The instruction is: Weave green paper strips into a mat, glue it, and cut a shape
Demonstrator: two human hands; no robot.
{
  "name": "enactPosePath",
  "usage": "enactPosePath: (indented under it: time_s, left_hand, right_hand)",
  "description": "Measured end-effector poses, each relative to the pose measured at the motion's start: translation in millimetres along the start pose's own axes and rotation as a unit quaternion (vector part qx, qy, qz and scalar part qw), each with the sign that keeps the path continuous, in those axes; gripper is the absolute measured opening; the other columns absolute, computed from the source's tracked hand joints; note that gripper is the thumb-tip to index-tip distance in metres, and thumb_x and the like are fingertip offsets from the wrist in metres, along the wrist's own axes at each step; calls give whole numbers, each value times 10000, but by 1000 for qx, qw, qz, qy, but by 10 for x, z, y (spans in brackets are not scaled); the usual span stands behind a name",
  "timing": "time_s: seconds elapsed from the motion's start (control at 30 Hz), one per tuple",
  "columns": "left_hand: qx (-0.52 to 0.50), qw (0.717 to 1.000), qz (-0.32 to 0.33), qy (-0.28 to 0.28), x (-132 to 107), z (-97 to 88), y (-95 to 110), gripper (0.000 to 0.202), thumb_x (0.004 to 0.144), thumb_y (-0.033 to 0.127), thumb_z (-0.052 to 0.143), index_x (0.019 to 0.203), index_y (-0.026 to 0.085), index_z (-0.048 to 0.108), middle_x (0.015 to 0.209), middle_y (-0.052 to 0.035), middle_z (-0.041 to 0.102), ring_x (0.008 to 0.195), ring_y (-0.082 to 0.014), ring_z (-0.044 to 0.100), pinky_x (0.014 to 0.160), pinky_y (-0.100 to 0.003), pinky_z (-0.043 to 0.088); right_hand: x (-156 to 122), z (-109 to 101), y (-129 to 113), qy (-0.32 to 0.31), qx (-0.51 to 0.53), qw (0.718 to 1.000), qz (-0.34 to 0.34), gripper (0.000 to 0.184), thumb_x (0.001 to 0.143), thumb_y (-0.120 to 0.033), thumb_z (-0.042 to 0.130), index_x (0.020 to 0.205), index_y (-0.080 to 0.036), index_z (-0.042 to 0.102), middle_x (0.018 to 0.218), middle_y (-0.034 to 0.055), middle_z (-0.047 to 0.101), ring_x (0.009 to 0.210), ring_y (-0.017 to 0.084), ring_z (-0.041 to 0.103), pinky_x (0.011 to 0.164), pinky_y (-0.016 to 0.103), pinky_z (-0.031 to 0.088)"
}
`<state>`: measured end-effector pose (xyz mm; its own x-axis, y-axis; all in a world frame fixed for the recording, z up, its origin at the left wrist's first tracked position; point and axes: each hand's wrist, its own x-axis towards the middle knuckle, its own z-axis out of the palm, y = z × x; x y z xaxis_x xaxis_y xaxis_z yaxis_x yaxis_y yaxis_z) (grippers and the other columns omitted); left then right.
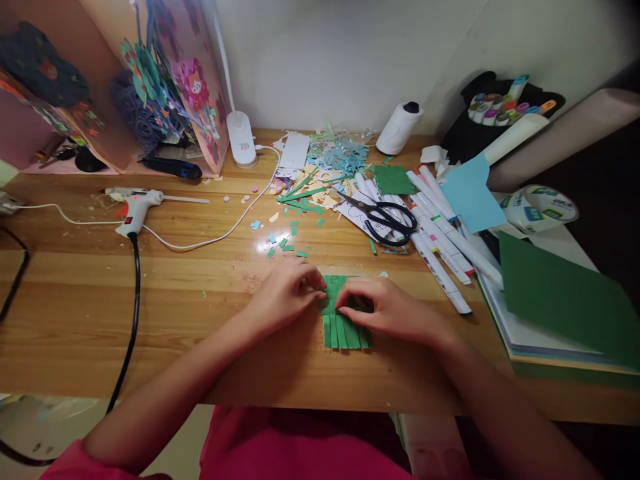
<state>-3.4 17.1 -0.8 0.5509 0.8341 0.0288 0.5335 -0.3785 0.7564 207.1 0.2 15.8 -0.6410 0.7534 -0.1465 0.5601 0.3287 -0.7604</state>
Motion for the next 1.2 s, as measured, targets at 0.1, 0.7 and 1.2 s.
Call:
enactPosePath:
  time_s: [0.1,0.7,1.2]
  left_hand:
    - [-14,1000,-22,-5,9,19,-47,73,742,158,680,785,172,622,758,-3,575,727,-136,513,641,-246,384]
    - [-17,996,-50,-74,15,-85,-6,182,690,203,735,846,179,643,814,-20,552,774,-155,507,663,-261,389]
    - [191,968,83,-138,-89,-61,231,247,692,228,671,897,187,540,915,-32,564,824,-201,490,663,-298,349]
  right_hand:
    - [-2,0,0,-9,-8,1000,-8,97,836,-180,545,839,-194,641,784,4,650,681,130,544,611,235,389]
    - [-52,-112,5,-15,-34,999,-14,71,808,-235,613,795,-195,671,716,-6,638,636,131,520,576,241,359]
    - [-90,-205,18,12,38,999,24,100,826,-283,578,808,-207,640,760,1,638,650,134,560,597,239,423]
